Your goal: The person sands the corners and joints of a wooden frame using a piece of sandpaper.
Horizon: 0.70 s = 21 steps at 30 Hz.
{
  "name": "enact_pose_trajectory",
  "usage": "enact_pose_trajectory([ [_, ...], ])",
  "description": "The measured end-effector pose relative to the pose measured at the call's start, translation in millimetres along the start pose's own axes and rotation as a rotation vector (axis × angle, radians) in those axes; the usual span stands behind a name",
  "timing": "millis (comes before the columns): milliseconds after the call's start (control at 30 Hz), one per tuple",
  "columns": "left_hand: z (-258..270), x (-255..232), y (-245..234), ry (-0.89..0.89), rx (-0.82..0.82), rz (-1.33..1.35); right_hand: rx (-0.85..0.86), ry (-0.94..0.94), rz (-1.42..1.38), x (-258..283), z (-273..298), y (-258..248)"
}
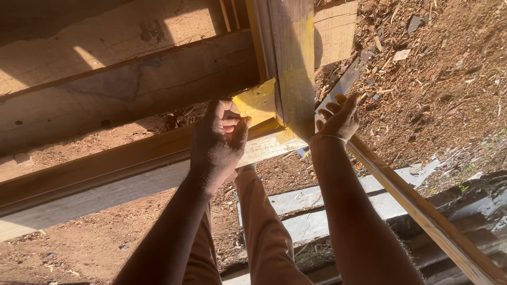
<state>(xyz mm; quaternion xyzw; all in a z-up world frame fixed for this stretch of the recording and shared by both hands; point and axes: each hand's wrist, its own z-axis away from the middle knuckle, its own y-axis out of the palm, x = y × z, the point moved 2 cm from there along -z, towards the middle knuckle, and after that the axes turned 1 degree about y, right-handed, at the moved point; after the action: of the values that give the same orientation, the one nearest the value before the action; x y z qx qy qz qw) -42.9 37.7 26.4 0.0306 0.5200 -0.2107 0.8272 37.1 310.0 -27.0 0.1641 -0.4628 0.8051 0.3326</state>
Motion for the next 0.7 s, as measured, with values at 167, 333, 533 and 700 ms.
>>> enact_pose_trajectory([
  [167,-2,0,1,0.006,-0.011,0.024,0.009,0.019,0.016,4,0,3],
  [333,-11,4,-3,0.058,0.076,-0.073,0.006,0.032,0.033,6,1,6],
  [533,-15,4,-4,0.008,0.112,-0.051,0.033,-0.005,0.018,3,-1,7],
  [700,-20,-6,-8,0.095,0.251,-0.276,0.071,-0.033,0.004,3,-1,8],
])
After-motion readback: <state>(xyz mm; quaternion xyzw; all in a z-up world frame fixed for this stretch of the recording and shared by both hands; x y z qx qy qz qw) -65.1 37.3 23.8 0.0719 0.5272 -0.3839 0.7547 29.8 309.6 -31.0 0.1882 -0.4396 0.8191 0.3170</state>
